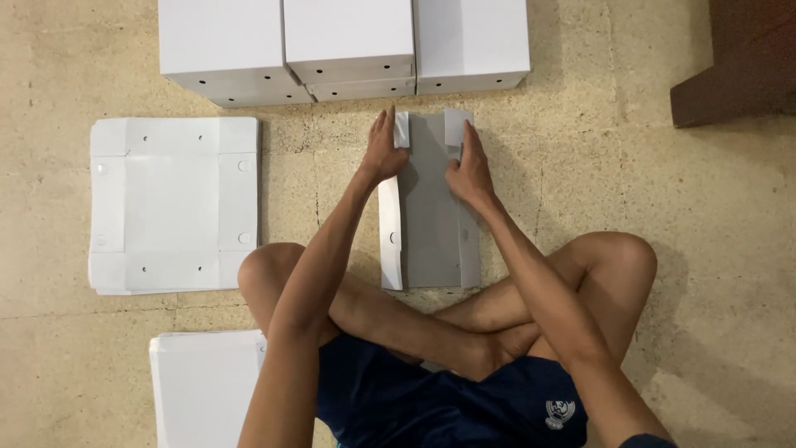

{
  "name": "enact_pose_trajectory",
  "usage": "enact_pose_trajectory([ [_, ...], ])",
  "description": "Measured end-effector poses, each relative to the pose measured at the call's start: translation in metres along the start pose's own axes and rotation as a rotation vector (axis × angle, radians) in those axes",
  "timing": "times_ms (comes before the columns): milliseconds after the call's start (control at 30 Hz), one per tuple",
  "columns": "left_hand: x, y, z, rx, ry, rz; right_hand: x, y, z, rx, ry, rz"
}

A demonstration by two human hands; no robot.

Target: Assembling a cardboard box by folding pre-cut cardboard sheets and tucking flaps into place.

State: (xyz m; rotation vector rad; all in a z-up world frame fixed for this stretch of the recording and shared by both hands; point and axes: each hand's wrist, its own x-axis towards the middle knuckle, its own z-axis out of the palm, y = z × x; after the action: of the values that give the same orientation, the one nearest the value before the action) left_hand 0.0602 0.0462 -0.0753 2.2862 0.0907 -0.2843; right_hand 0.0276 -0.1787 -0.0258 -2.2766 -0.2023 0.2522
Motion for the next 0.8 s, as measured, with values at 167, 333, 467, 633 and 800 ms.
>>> enact_pose_trajectory([
  [167,0.015,0.019,-0.008,0.102,0.038,-0.16,-0.015,-0.044,-0.042,0.168,-0.025,0.197],
  [333,0.008,0.026,-0.011,0.225,0.174,-0.195,-0.015,-0.036,-0.043,0.234,0.059,0.254],
  [467,-0.041,0.068,-0.046,-0.046,0.358,-0.007,-0.021,-0.042,-0.046,0.209,0.165,0.171],
  [633,-0.058,0.054,-0.049,-0.319,0.382,0.129,-0.023,-0.041,-0.045,0.227,0.223,0.135],
  [800,-0.097,0.064,-0.052,-0.585,0.308,0.152,-0.034,-0.057,-0.05,0.263,0.201,0.117],
])
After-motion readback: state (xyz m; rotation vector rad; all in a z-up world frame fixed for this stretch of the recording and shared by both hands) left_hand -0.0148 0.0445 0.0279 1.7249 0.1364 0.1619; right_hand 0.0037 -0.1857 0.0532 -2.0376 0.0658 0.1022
